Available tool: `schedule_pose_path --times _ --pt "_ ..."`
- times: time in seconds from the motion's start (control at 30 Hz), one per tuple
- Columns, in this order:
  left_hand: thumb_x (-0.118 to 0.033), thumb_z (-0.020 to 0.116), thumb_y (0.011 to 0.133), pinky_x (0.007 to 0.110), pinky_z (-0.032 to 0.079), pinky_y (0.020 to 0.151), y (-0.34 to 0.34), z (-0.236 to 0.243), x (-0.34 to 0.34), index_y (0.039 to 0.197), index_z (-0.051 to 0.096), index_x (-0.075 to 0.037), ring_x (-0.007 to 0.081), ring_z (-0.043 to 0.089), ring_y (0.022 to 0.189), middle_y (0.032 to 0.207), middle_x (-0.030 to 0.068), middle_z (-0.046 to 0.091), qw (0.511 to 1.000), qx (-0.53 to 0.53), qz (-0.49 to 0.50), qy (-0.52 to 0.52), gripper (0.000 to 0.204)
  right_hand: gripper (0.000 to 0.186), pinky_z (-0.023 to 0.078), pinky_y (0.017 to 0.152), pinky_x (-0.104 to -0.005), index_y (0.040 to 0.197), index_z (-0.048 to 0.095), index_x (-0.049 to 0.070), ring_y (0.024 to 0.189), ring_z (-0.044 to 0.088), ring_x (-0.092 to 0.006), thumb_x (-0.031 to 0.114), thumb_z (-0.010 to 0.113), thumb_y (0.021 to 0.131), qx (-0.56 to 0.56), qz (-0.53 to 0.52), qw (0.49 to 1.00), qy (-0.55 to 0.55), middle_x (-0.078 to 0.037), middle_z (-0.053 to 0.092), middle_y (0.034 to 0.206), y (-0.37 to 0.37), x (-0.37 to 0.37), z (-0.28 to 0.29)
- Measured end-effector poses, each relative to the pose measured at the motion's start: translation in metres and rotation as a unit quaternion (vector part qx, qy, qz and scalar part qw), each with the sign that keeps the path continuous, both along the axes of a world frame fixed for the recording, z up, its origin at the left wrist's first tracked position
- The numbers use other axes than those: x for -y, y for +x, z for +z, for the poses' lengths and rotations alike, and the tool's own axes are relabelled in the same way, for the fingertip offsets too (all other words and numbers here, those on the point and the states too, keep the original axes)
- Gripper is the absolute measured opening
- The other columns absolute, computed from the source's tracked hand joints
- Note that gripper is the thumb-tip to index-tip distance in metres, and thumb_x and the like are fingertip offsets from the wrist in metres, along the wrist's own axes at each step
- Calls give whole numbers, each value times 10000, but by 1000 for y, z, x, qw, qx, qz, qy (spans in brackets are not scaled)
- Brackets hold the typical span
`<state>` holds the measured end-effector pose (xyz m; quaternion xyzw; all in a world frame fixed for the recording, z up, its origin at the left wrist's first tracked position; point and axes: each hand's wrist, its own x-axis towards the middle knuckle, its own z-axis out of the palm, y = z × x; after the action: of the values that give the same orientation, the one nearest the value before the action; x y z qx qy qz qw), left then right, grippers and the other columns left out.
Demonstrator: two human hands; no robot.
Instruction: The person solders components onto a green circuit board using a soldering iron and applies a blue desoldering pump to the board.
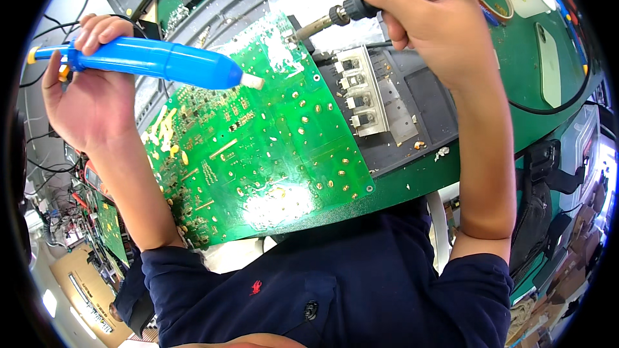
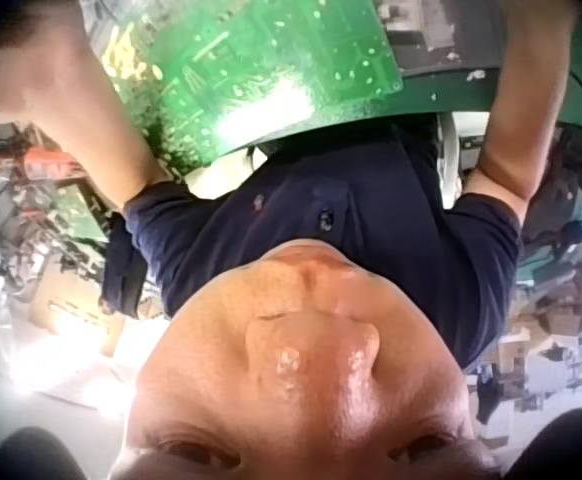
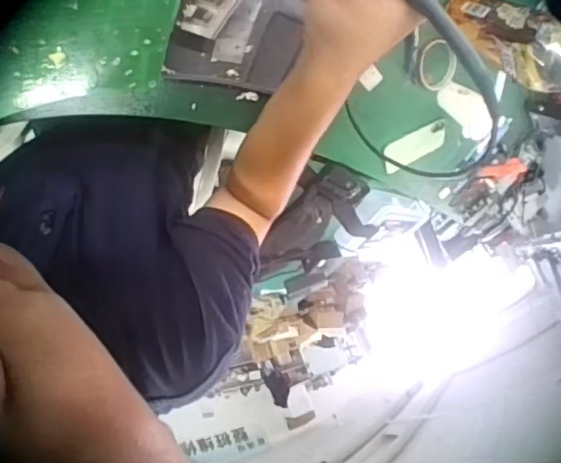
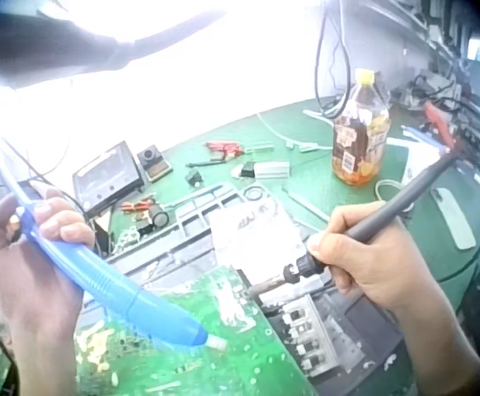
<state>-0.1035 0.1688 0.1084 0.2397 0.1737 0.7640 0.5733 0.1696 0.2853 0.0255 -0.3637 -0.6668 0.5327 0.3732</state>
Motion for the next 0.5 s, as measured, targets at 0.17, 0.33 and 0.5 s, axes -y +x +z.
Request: schedule_pose_path --times 0.17,0.33,0.5 --pt "-175 559 815 397 350 839 1 2 4 996 415 78 230 452 792 830 114 425 1000 -6 -2 24 342 201 213 441 -217 648 568 32 494 332 -3 121 659 803 -25 1 998 64 76 404 520 -3 -1 -1" --pt "-175 555 827 421 358 864 12 8 0 1002 421 82 245 457 800 833 125 441 999 -43 2 30 338 195 221 449 -227 643 551 28 497 331 -8 122 652 782 -23 -7 993 119 69 396 518 -3 -4 -9" --pt "-89 534 806 410 341 866 19 29 5 1039 358 82 242 421 826 863 123 386 996 -77 28 38 338 199 226 445 -232 639 541 21 495 340 -15 121 648 774 -22 -11 993 116 57 394 511 -2 -2 -6"
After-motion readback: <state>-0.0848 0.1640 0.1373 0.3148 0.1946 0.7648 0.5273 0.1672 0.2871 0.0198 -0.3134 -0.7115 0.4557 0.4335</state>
